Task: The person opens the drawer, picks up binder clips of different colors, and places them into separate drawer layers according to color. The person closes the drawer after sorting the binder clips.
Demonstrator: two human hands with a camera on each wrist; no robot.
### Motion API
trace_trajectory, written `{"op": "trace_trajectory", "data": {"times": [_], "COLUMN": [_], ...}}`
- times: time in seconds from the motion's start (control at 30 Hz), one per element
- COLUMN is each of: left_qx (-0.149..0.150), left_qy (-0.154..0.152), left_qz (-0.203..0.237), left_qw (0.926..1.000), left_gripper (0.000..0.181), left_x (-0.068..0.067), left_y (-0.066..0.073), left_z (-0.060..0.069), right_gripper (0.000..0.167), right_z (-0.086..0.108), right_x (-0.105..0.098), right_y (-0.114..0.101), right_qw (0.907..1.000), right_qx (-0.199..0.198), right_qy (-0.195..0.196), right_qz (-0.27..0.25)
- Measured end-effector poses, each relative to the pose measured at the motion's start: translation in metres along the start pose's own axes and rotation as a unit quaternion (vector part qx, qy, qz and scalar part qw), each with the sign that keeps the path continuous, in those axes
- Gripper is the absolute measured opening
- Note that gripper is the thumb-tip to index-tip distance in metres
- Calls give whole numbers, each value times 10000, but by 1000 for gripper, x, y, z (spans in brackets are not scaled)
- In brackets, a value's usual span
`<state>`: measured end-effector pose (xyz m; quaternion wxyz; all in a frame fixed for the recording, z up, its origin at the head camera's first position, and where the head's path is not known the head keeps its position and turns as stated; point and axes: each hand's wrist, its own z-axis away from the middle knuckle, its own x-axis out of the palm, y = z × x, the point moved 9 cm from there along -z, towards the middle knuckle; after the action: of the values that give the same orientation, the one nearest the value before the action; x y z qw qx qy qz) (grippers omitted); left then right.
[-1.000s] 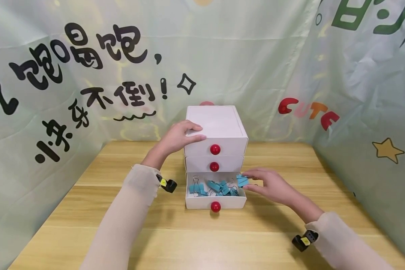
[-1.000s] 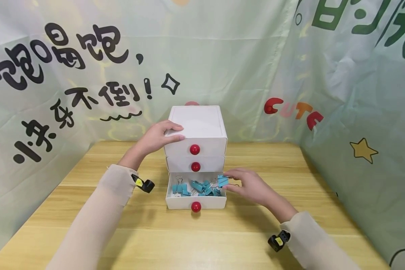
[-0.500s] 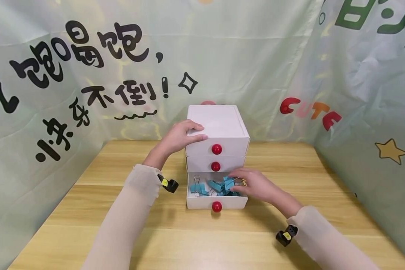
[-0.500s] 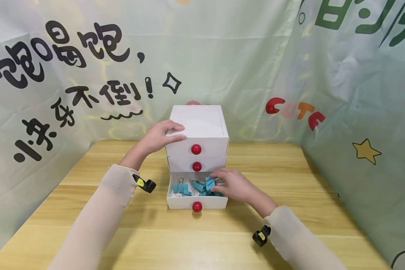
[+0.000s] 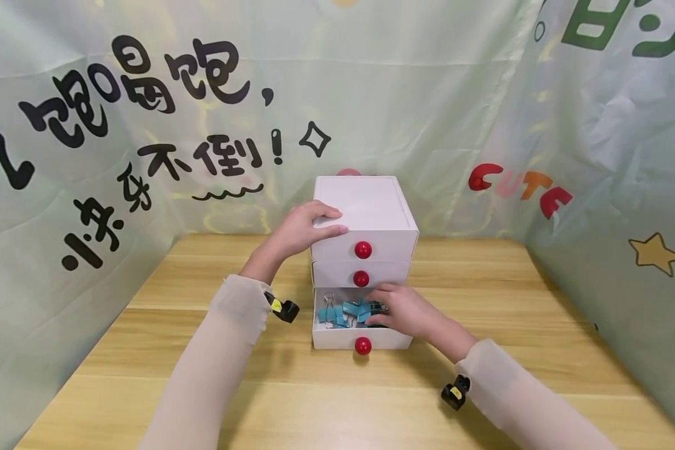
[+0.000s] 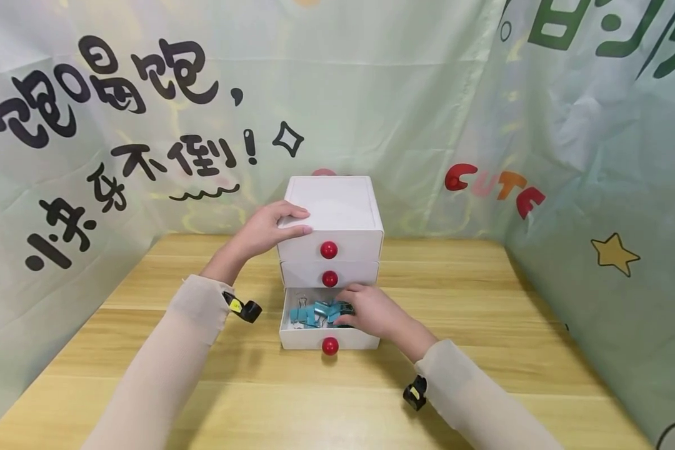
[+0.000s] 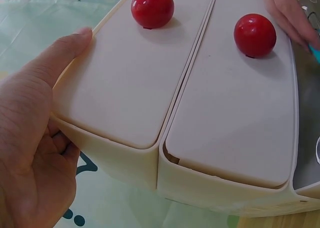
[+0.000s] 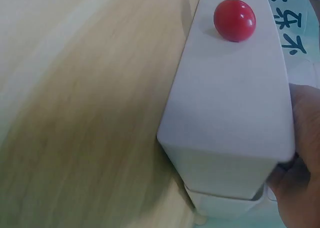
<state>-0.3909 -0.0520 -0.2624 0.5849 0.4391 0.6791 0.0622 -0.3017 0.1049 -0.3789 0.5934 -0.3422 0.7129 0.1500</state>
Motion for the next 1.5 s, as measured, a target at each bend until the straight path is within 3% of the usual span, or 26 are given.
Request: {"op": "trace_trajectory", "data": {"times": [0.17,0.43,0.83,1.1,1.33,1.5], "left_qx": [-2,51,12,85,49,75], "left_qy": [-13,0,-52,-53,-39,-41], "left_qz": [10,18,-29,-111,-31,-40], "left_qw": [10000,10000,10000,9999,10000,10000], "left_gripper": [50,51,51,49,50,51], "left_x": [1,1,0,0,0,0], "left_y": [-2,-2,-1,1,0,-1], "left_z": [0,0,0,-1,0,0], "right_gripper": [40,29,25,25,26,27], "right_z": [-2,5,31,44,54,62], "right_x": [1,-11,-27,-24,-10,6], "right_y": [0,6,0,-4,-13,-15], "right_qw": [9996,9975,9869,9705,9516,9307], "right_qx": [95,350,552,719,959,1246], "right_qy": [-64,158,559,404,-90,-454], "right_qz": [-273,-585,-1409,-2267,-2917,-3409]}}
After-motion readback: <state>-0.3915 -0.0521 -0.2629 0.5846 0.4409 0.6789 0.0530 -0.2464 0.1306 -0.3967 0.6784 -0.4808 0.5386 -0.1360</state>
